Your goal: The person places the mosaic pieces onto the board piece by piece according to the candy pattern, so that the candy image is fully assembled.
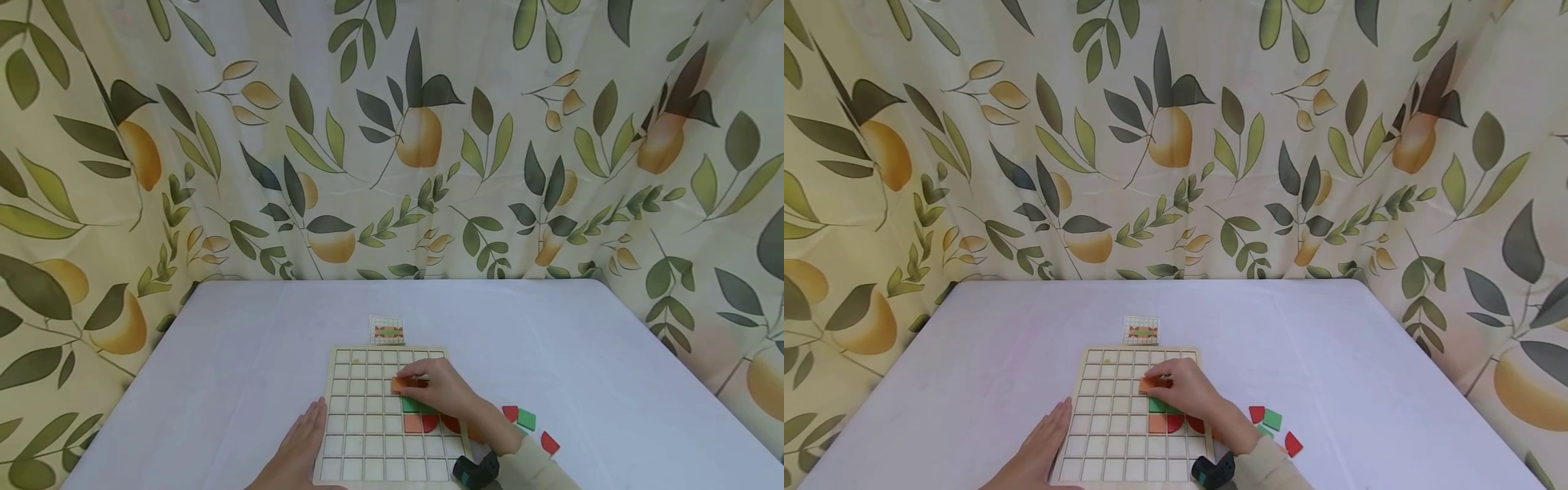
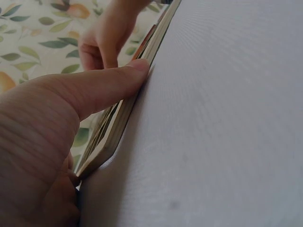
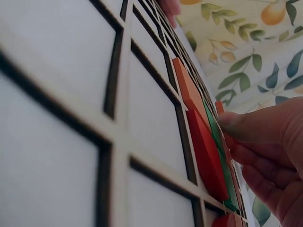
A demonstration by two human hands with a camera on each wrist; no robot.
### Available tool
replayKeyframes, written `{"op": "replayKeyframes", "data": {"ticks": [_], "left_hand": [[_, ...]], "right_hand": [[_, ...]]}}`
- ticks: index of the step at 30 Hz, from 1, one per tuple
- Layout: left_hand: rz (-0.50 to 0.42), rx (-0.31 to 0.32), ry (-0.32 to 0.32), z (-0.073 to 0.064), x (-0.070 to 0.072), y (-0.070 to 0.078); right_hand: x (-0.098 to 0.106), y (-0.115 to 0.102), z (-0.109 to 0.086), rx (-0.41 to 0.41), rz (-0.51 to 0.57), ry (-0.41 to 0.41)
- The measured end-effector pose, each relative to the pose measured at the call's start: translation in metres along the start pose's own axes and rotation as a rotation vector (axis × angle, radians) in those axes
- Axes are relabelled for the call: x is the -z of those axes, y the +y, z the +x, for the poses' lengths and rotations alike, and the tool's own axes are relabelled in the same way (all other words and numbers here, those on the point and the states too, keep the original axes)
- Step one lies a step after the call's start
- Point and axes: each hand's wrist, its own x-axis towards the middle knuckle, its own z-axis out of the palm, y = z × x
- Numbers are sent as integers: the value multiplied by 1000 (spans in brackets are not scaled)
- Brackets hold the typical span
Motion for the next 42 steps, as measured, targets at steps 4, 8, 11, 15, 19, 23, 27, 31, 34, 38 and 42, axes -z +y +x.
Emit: {"op": "replayKeyframes", "data": {"ticks": [4, 8, 11, 15, 19, 23, 27, 31, 34, 38, 42], "left_hand": [[0, 11, -5, 0, 1, 2], [3, 16, -6, 0, 2, 2], [21, 9, 1, 0, 2, 2], [32, 6, 5, 0, 1, 0], [27, 11, 0, 0, 1, 0], [22, 17, -4, -1, 1, 1], [4, 37, -12, -1, 1, 2], [0, 43, -15, -1, 1, 2], [8, 26, -10, 0, 0, 1], [-1, 30, -11, 0, 0, 2], [-2, 46, -13, -1, 0, 2]], "right_hand": [[-2, -2, 2, -28, -21, -14], [-3, -4, 5, -43, -33, -23], [-3, -5, 6, -45, -36, -24], [-5, -5, 8, -39, -30, -27], [-6, -6, 8, -39, -18, -32], [-6, -6, 9, -49, -26, -32], [-6, -7, 10, -59, -32, -36], [-6, -6, 11, -67, -31, -40], [-6, -6, 11, -76, -25, -42], [-6, -7, 10, -100, -12, -49], [-6, -5, 8, -88, -11, -49]]}}
